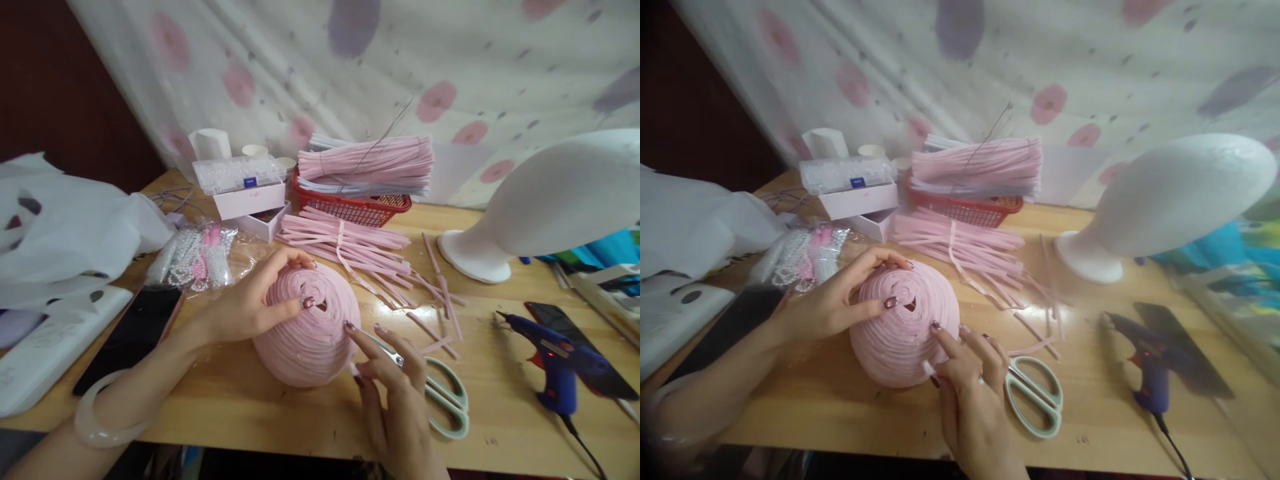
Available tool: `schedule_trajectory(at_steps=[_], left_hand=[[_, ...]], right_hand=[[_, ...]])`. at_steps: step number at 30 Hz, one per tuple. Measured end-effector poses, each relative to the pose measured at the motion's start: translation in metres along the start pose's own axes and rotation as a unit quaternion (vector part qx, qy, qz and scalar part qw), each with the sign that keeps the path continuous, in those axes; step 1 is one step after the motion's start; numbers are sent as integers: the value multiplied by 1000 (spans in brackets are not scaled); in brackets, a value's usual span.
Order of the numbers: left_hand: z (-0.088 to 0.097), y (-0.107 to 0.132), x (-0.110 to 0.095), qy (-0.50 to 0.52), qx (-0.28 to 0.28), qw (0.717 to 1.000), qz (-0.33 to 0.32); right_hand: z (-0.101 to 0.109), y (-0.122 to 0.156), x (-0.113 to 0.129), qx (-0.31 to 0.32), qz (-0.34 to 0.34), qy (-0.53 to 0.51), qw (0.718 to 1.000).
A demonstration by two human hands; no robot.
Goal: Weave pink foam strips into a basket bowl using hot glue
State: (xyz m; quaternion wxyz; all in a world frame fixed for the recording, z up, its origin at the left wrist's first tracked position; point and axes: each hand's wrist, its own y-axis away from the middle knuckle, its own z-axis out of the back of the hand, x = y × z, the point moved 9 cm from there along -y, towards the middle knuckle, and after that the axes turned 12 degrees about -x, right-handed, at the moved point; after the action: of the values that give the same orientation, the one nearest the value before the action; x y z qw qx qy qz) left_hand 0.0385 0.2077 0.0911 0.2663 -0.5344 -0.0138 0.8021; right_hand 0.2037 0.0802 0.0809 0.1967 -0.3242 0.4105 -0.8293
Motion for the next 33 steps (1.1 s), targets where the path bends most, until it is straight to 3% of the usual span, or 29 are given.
schedule_trajectory(at_steps=[6, 13, 22, 25, 27, 29, 33], left_hand=[[-2, 0, 0, -22, -32, 999, -19], [-2, 0, 0, 3, -37, 999, -20], [-3, 2, 10, 21, -38, 999, -28], [1, 2, 9, 9, -40, 999, -22], [6, 2, 4, -2, -52, 998, -26], [12, 3, -9, -28, -79, 995, -56], [13, 7, -45, -126, -130, 969, -165]], right_hand=[[0, -20, -2, -48, -36, -44, 997], [-23, -30, 5, 23, -17, 3, 1000], [-16, -19, 1, 9, -19, 53, 998], [-7, -16, -5, -24, -31, 64, 997], [5, -15, -14, -65, -71, 60, 994], [17, -10, -27, -115, -158, 10, 981], [21, 5, -49, -175, -342, -169, 908]])
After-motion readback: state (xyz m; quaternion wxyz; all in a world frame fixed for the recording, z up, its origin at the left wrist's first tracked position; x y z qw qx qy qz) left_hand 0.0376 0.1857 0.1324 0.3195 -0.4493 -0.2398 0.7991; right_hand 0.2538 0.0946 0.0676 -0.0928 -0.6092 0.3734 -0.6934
